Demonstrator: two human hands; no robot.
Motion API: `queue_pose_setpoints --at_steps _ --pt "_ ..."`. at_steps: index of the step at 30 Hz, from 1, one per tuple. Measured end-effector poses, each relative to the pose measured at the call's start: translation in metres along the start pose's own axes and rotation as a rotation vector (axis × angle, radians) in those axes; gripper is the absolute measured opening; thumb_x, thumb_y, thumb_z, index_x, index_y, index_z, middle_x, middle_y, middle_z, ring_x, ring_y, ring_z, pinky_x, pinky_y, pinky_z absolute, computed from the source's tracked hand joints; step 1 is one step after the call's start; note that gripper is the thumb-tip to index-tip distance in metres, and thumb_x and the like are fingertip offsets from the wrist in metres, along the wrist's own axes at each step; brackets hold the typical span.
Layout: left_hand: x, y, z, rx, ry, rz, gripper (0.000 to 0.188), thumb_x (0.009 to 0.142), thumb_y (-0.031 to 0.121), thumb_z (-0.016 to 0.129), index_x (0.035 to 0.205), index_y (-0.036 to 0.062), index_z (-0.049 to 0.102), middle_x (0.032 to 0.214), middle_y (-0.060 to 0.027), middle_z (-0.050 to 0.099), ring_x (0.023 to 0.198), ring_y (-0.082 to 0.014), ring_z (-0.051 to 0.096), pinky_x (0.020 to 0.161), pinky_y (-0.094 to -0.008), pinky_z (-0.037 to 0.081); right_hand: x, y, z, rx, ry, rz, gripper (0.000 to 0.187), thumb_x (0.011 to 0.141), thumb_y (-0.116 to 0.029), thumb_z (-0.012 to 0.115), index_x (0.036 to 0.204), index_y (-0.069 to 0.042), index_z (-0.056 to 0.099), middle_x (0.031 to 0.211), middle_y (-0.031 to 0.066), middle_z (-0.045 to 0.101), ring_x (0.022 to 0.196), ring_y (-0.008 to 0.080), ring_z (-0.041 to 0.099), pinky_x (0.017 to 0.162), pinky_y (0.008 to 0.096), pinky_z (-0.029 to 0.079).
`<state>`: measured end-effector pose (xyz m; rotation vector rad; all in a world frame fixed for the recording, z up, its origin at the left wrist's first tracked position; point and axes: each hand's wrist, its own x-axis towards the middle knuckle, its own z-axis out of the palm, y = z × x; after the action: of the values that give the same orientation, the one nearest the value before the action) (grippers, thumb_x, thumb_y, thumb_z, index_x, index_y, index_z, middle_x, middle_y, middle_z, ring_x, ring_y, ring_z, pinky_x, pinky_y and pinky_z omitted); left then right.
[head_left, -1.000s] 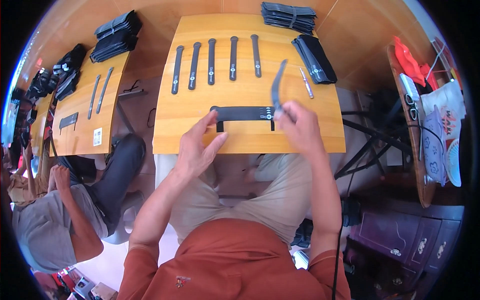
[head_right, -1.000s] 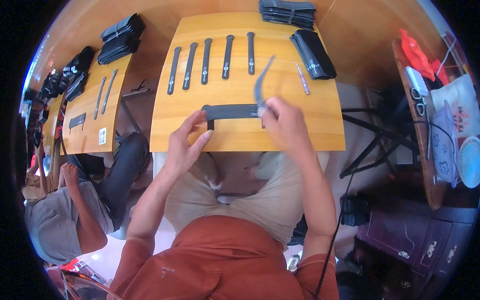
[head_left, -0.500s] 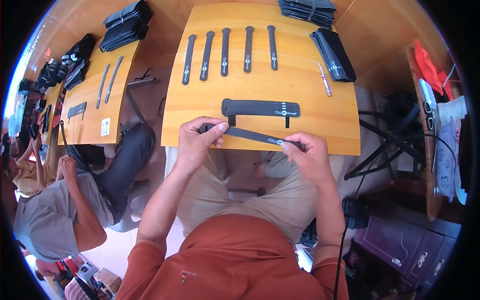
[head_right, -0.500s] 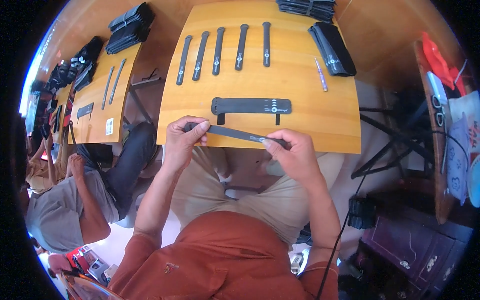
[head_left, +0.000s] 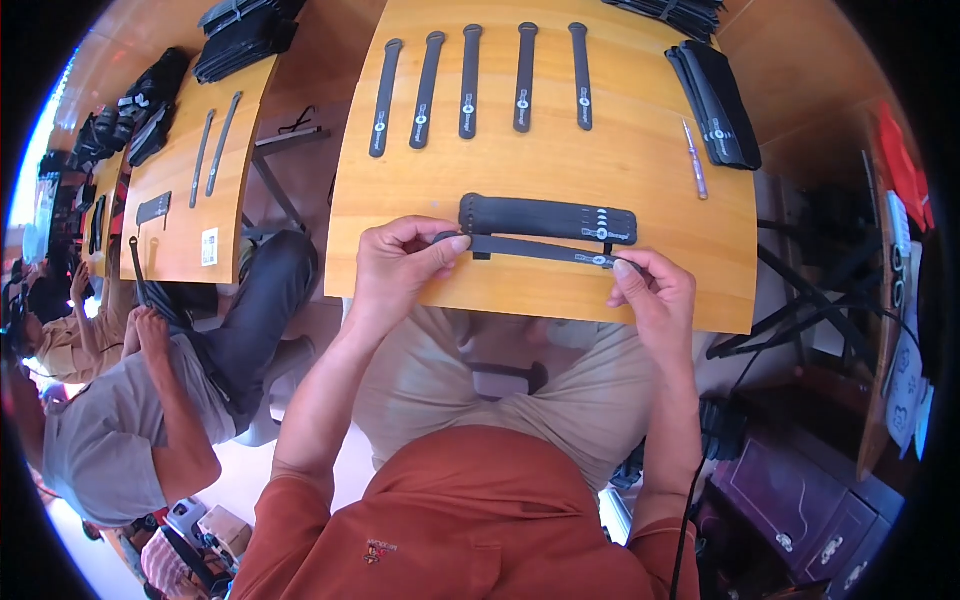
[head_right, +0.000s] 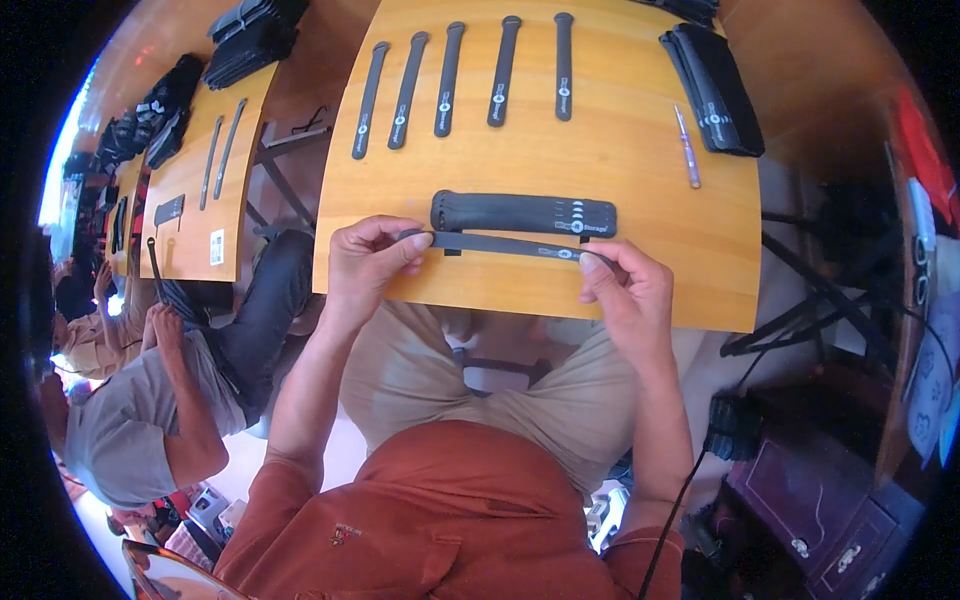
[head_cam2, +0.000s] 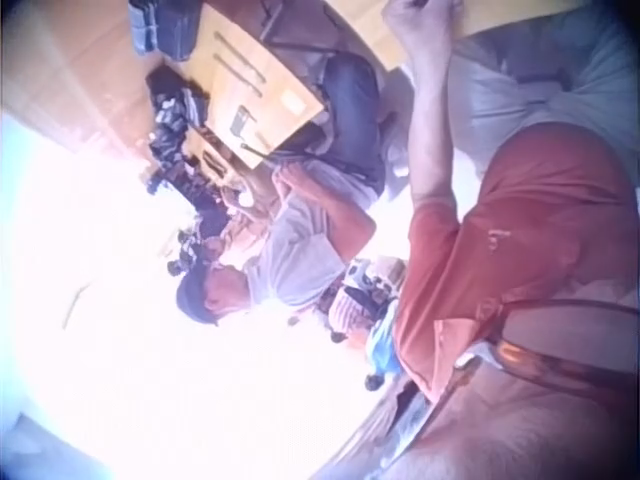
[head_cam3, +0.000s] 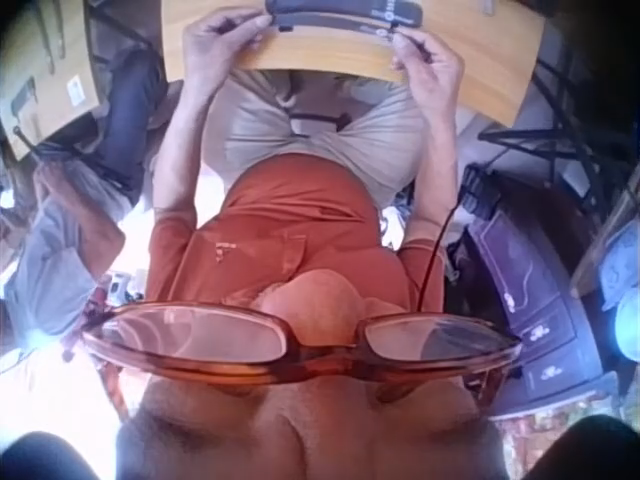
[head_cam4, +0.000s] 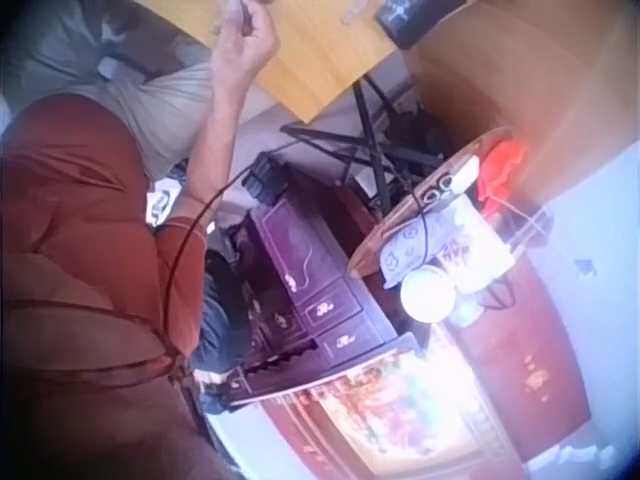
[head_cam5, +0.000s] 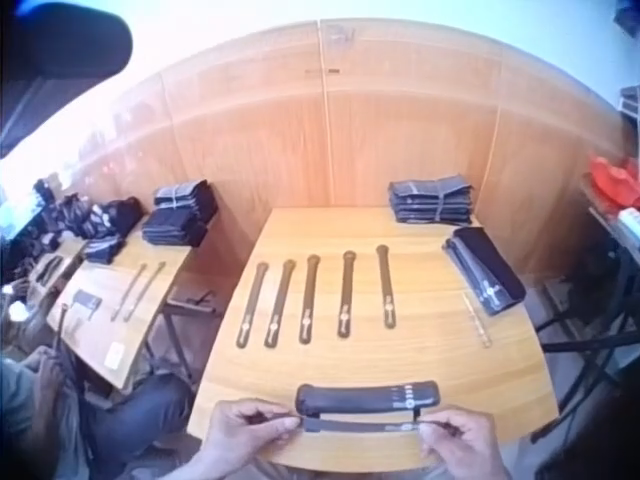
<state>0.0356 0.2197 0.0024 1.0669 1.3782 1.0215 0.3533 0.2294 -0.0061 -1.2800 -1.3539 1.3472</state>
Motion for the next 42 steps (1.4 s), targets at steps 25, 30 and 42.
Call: queue_pose_setpoints --at_steps 25,30,42 --pt "0.023 0.006 0.013 0.139 0.049 -0.171 0.014 0.096 0.004 0.073 0.107 -0.0058 0.075 0.084 -0.0052 0.073 0.072 -0.0058 0.066 0.065 -0.0199 0.056 0.022 0.001 -0.005 -0.258 0.208 0.001 0.016 0.1 -0.006 0.067 0.108 0.007 0.072 0.087 0.0034 0.065 0.066 0.0067 0.058 0.055 0.0218 0.05" --pt "0.024 0.009 0.014 0.155 0.067 -0.189 0.013 0.095 0.003 0.073 0.105 -0.0061 0.075 0.081 -0.0047 0.073 0.068 -0.0056 0.065 0.063 -0.0204 0.054 0.024 -0.001 -0.005 -0.314 0.203 -0.011 0.015 0.1 -0.005 0.067 0.107 0.007 0.072 0.085 0.0041 0.064 0.065 0.0072 0.058 0.054 0.0222 0.049" --pt "0.025 0.009 0.013 0.137 0.063 -0.214 0.012 0.095 0.003 0.073 0.103 -0.0066 0.074 0.08 -0.0041 0.072 0.068 -0.0057 0.064 0.062 -0.0206 0.054 0.026 -0.002 -0.006 -0.321 0.207 -0.001 0.013 0.099 -0.003 0.067 0.106 0.007 0.073 0.083 0.0036 0.061 0.062 0.0066 0.054 0.049 0.0229 0.044"
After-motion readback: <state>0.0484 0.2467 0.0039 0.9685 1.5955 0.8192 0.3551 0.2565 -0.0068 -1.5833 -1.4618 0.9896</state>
